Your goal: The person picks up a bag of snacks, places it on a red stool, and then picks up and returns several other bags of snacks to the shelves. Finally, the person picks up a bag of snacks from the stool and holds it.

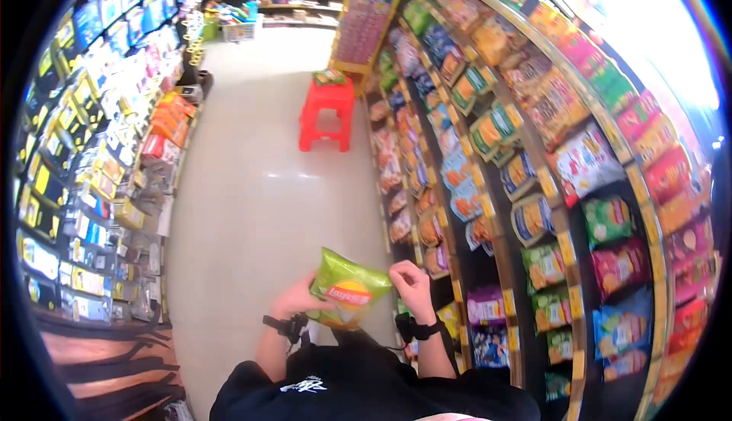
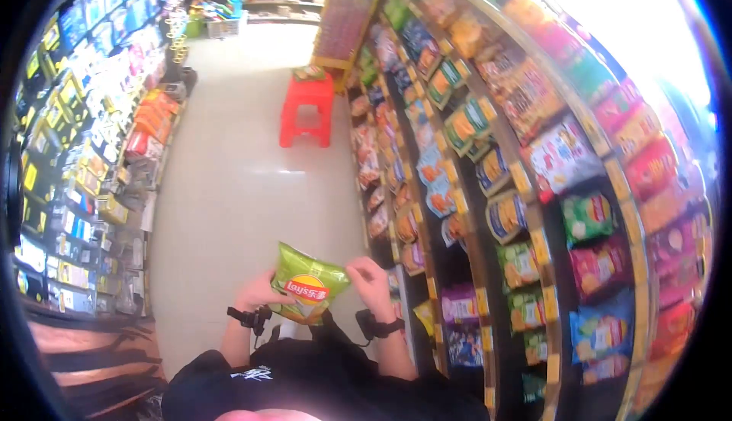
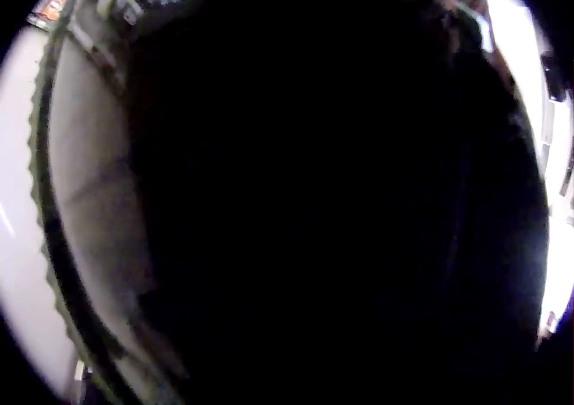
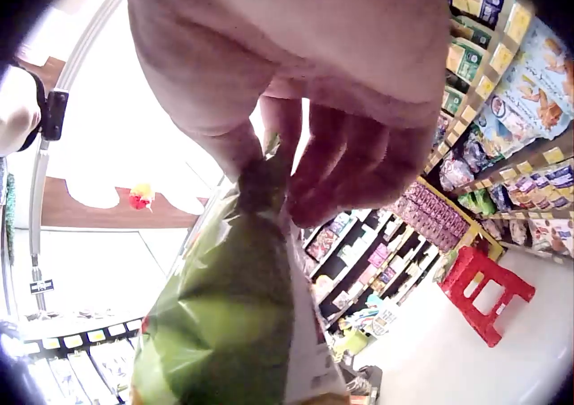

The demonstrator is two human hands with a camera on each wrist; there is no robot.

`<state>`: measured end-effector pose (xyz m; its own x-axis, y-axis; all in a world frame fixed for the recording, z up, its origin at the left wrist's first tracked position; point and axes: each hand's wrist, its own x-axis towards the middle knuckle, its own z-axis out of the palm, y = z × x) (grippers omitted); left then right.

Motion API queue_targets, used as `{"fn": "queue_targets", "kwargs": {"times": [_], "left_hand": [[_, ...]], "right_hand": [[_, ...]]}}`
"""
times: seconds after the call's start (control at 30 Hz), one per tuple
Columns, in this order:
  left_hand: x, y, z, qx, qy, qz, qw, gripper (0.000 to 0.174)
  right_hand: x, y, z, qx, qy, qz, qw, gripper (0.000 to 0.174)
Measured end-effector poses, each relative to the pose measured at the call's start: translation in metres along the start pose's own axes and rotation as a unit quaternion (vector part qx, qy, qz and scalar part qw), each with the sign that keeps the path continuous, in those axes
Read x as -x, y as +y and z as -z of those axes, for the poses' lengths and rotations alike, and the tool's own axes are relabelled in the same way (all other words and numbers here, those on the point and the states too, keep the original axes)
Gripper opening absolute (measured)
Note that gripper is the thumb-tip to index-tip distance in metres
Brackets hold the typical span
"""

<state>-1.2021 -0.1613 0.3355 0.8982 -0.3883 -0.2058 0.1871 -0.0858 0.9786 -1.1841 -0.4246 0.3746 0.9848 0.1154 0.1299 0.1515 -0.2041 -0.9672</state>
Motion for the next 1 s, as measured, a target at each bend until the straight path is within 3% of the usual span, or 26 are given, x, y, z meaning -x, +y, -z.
{"fn": "queue_targets", "kwargs": {"times": [0.1, 0.2, 0.27, 0.33, 0.4, 0.47, 0.53, 0.6, 0.67, 0.87, 1.0], "left_hand": [[-0.01, -0.011, 0.0, 0.098, 0.009, 0.038, 0.994, 0.076], [-0.022, -0.035, 0.004, 0.015, 0.037, 0.051, 0.998, 0.077], [-0.032, -0.047, 0.016, -0.048, 0.007, 0.078, 0.996, 0.074], [-0.036, -0.006, 0.005, 0.086, -0.053, 0.064, 0.993, 0.07], [-0.044, -0.003, 0.006, 0.093, -0.052, 0.117, 0.987, 0.062], [-0.06, -0.027, 0.016, 0.096, -0.014, 0.104, 0.99, 0.054], [-0.073, -0.019, 0.015, 0.036, 0.063, 0.111, 0.991, 0.043], [-0.091, -0.034, 0.023, 0.076, 0.082, 0.106, 0.988, 0.033], [-0.107, -0.039, 0.03, 0.265, 0.164, 0.074, 0.947, 0.028], [-0.131, -0.035, 0.059, 0.229, 0.287, 0.079, 0.927, 0.026], [-0.152, -0.055, 0.107, 0.258, 0.333, 0.09, 0.903, 0.024]], "right_hand": [[-0.037, 0.005, 0.006, 0.034, -0.017, 0.051, 0.998, 0.006], [-0.069, -0.004, 0.002, 0.05, 0.026, 0.134, 0.989, 0.008], [-0.087, -0.003, 0.006, 0.027, 0.063, 0.115, 0.991, 0.01], [-0.101, 0.006, 0.015, 0.007, 0.101, 0.042, 0.994, 0.012], [-0.115, 0.02, 0.029, -0.039, 0.13, 0.051, 0.989, 0.011], [-0.127, 0.032, 0.042, 0.008, 0.186, 0.069, 0.98, 0.011], [-0.134, 0.04, 0.052, 0.002, 0.195, 0.01, 0.981, 0.012], [-0.143, 0.054, 0.057, -0.044, 0.189, 0.003, 0.981, 0.013], [-0.152, 0.058, 0.055, -0.045, 0.19, 0.003, 0.981, 0.013], [-0.2, 0.08, 0.035, -0.064, 0.011, -0.093, 0.994, 0.012], [-0.257, 0.09, 0.005, 0.043, -0.075, -0.085, 0.993, 0.014]]}}
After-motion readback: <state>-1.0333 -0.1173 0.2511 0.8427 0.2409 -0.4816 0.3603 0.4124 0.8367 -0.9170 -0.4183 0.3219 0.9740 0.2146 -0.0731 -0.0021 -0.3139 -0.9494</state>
